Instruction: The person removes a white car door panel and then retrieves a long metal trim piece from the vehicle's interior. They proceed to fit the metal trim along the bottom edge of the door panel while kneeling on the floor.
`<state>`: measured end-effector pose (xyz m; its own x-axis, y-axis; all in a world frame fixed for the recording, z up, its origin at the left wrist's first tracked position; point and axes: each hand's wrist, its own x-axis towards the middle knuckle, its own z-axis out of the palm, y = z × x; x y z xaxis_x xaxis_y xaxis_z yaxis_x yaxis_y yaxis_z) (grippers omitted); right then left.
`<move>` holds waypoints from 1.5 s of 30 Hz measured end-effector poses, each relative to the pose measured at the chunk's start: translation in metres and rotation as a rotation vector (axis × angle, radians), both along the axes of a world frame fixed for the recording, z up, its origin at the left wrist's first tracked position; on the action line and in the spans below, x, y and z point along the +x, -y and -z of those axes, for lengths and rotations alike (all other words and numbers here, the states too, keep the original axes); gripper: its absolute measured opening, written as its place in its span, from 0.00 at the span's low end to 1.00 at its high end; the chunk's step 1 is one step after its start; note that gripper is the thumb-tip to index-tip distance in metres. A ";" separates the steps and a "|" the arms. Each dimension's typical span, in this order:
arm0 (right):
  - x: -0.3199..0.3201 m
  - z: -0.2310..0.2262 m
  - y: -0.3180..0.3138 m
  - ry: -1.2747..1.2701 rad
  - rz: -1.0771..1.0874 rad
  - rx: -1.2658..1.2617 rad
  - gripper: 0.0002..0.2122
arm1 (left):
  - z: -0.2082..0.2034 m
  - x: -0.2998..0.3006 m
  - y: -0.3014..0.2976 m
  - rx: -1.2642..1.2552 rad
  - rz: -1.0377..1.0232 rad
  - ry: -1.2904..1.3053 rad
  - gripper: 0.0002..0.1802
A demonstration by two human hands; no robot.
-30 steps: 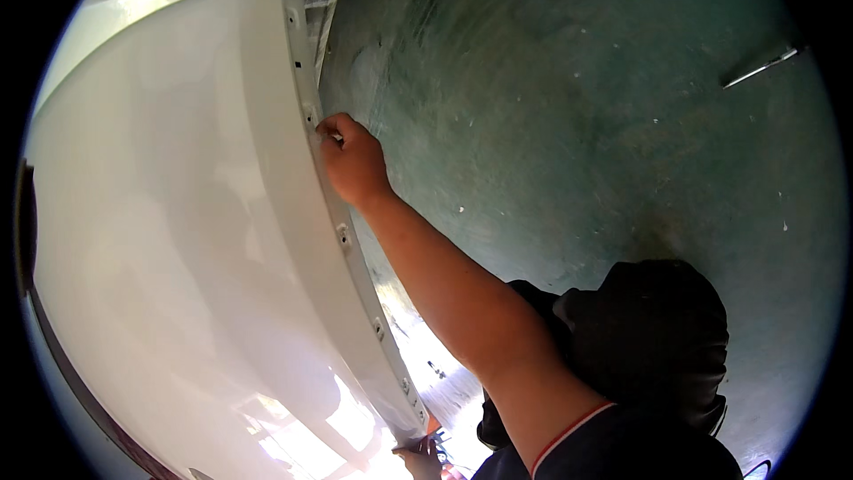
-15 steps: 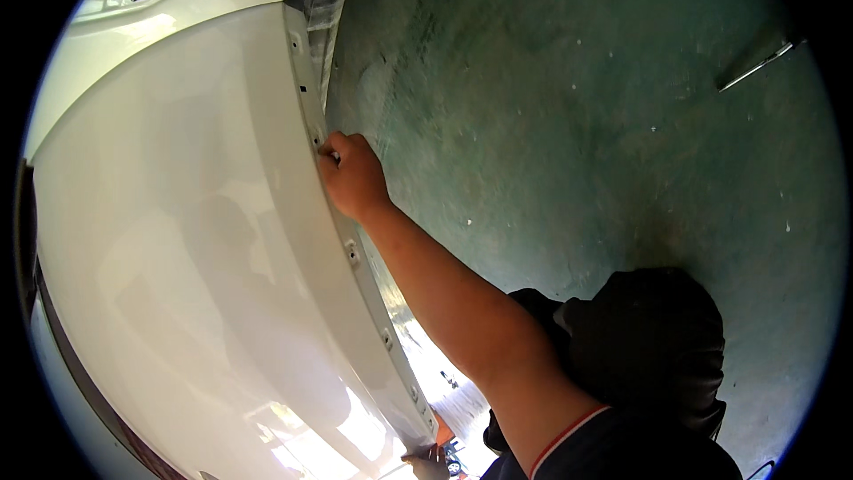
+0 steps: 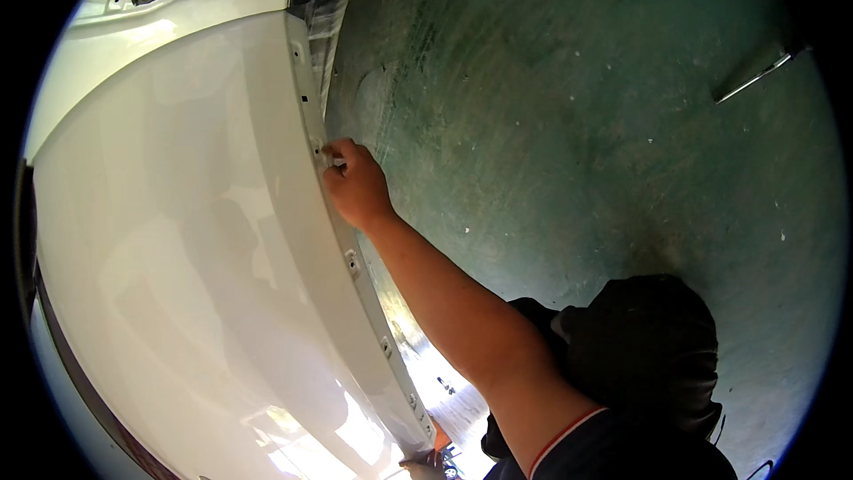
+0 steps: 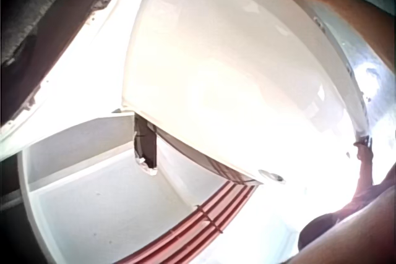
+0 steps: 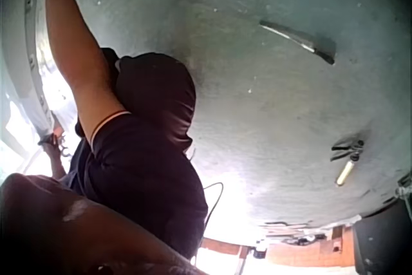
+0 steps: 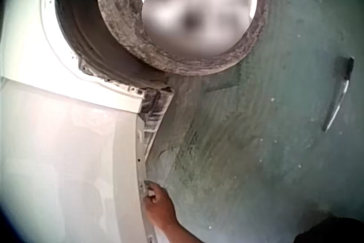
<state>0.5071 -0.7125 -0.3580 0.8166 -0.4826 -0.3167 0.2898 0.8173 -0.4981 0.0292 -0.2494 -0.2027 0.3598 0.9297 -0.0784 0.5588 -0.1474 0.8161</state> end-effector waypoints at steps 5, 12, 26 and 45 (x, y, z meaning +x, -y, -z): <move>-0.003 0.000 -0.003 -0.009 0.086 -0.156 0.17 | -0.003 -0.004 -0.007 -0.029 0.028 0.062 0.48; -0.019 -0.001 0.001 0.053 0.010 -0.077 0.24 | 0.002 0.004 0.029 0.074 0.016 -0.003 0.47; -0.045 0.010 -0.051 0.348 -0.324 0.210 0.28 | 0.030 -0.010 0.026 -0.005 -0.024 0.289 0.33; -0.100 0.054 -0.182 0.187 -0.871 0.118 0.21 | 0.094 -0.013 0.068 0.263 -0.002 0.368 0.47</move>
<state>0.4075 -0.5303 -0.4124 0.9212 0.3590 -0.1499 -0.3885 0.8282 -0.4039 0.0162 -0.3173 -0.2964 0.3175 0.9018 0.2933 0.2391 -0.3754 0.8955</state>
